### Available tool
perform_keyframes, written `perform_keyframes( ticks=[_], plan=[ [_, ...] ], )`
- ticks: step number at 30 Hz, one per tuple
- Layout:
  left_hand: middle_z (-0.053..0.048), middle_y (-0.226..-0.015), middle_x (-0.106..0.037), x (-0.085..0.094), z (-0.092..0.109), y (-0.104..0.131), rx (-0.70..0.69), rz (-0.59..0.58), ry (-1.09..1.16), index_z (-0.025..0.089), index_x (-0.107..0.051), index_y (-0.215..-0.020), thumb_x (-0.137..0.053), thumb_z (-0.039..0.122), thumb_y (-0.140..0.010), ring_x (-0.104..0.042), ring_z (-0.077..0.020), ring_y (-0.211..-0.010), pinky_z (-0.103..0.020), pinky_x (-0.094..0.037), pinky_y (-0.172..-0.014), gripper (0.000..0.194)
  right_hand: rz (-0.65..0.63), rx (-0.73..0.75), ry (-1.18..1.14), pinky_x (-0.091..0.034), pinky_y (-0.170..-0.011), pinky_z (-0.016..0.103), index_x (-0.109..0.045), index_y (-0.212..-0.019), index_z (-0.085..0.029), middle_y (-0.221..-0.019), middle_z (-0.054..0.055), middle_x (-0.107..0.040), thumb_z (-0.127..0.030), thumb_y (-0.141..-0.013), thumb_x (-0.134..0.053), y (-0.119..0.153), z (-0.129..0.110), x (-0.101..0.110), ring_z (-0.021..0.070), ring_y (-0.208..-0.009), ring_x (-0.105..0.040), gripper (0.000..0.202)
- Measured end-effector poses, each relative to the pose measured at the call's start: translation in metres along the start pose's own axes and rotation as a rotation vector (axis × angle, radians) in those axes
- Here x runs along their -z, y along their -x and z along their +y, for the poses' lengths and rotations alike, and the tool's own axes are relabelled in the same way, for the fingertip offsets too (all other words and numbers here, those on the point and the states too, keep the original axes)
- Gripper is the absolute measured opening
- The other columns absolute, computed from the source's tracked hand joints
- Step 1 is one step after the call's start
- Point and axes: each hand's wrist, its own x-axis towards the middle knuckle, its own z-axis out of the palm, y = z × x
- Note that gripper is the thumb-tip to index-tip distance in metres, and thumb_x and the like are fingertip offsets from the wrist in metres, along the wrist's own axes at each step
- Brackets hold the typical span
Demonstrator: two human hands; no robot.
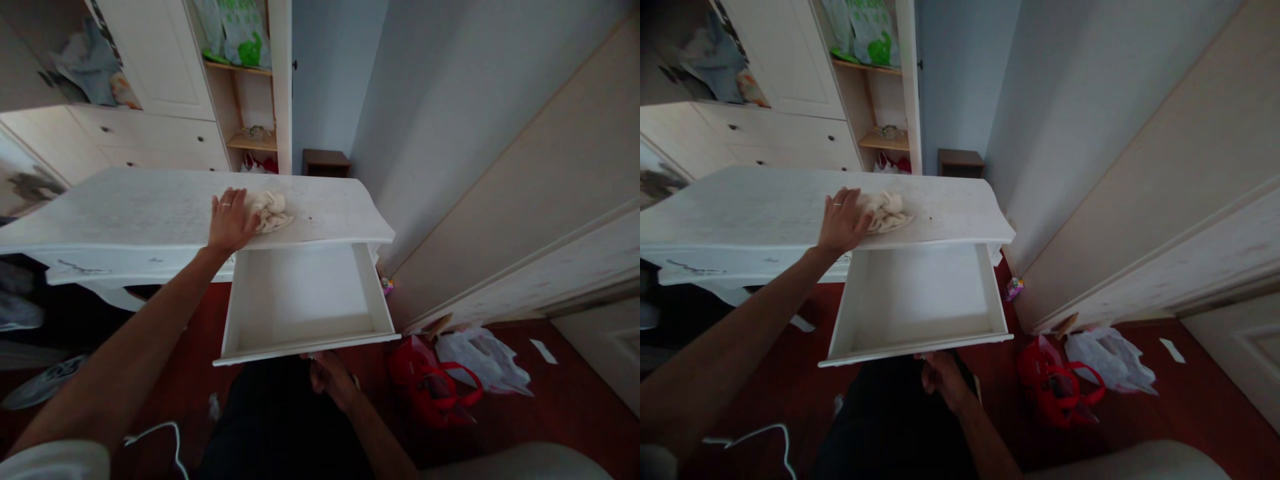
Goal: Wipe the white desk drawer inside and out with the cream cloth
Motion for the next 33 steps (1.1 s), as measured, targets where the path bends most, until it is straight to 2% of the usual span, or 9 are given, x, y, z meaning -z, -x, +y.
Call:
perform_keyframes(
  ticks=[4,7,11,14,19,25,29,33],
  plan=[
    [-0.012,-0.117,-0.063,0.004,-0.044,0.015,0.252,0.048,0.062,0.011,-0.058,-0.116,-0.025,0.035,-0.098,-0.055,-0.0223,-0.113,-0.037,-0.040,-0.099,0.045,0.034,-0.035,-0.040,-0.029,-0.042,0.020,-0.067,-0.103,-0.013,-0.048,-0.006,-0.053,-0.063,-0.077,-0.065,0.010,0.000,0.003,0.0065,-0.038,-0.040,0.057],
    [-0.006,-0.103,-0.068,0.005,-0.070,0.021,0.474,0.028,0.105,0.010,-0.063,-0.109,-0.042,0.024,-0.092,-0.059,-0.0156,-0.093,-0.030,-0.045,-0.088,0.030,0.036,-0.048,-0.112,-0.027,-0.043,0.020,-0.067,-0.096,-0.014,-0.047,-0.006,-0.051,-0.064,-0.074,-0.067,0.014,-0.002,0.004,0.0057,-0.039,-0.037,0.055],
    [0.004,-0.088,-0.070,0.009,-0.085,0.018,0.606,-0.019,0.254,0.015,-0.068,-0.102,-0.058,0.021,-0.080,-0.054,-0.0093,-0.075,-0.022,-0.047,-0.073,0.025,0.036,-0.072,-0.143,-0.025,-0.044,0.021,-0.067,-0.094,-0.013,-0.047,-0.006,-0.051,-0.063,-0.073,-0.069,0.013,-0.007,0.001,0.0050,-0.039,-0.033,0.053],
    [0.004,-0.091,-0.072,0.011,-0.090,0.015,0.680,0.051,0.402,0.013,-0.068,-0.101,-0.057,0.022,-0.082,-0.054,-0.0085,-0.074,-0.021,-0.048,-0.068,0.024,0.059,-0.051,-0.100,-0.025,-0.043,0.021,-0.068,-0.098,-0.012,-0.045,-0.006,-0.051,-0.063,-0.074,-0.068,0.010,-0.007,-0.003,0.0054,-0.039,-0.033,0.056],
    [0.005,-0.087,-0.071,0.012,-0.093,0.020,0.665,0.103,0.532,0.012,-0.069,-0.095,-0.062,0.017,-0.077,-0.055,-0.0062,-0.075,-0.020,-0.047,-0.074,0.020,0.153,0.018,0.055,-0.019,-0.039,0.021,-0.069,-0.098,-0.011,-0.039,-0.006,-0.049,-0.066,-0.077,-0.062,0.010,-0.003,-0.004,0.0056,-0.035,-0.031,0.059],
    [0.009,-0.083,-0.070,0.015,-0.084,0.022,0.624,0.038,0.408,0.016,-0.069,-0.095,-0.058,0.025,-0.082,-0.052,-0.0077,-0.076,-0.020,-0.046,-0.074,0.020,0.128,0.081,0.154,-0.020,-0.040,0.021,-0.073,-0.091,-0.010,-0.038,-0.005,-0.047,-0.062,-0.083,-0.058,0.009,-0.020,-0.013,0.0059,-0.035,-0.034,0.055],
    [0.005,-0.088,-0.071,0.013,-0.081,0.022,0.592,0.039,0.345,0.013,-0.070,-0.097,-0.055,0.022,-0.081,-0.054,-0.0081,-0.076,-0.019,-0.044,-0.074,0.024,0.107,0.126,0.219,-0.020,-0.040,0.022,-0.074,-0.087,-0.010,-0.035,-0.005,-0.045,-0.062,-0.085,-0.056,0.007,-0.038,-0.024,0.0060,-0.033,-0.034,0.056],
    [0.001,-0.093,-0.073,0.013,-0.078,0.024,0.575,0.008,0.279,0.010,-0.071,-0.101,-0.055,0.023,-0.081,-0.054,-0.0091,-0.076,-0.018,-0.042,-0.072,0.028,0.149,0.145,0.244,-0.019,-0.039,0.022,-0.075,-0.083,-0.010,-0.035,-0.003,-0.046,-0.064,-0.083,-0.057,-0.001,-0.048,-0.030,0.0064,-0.033,-0.034,0.057]
  ],
)
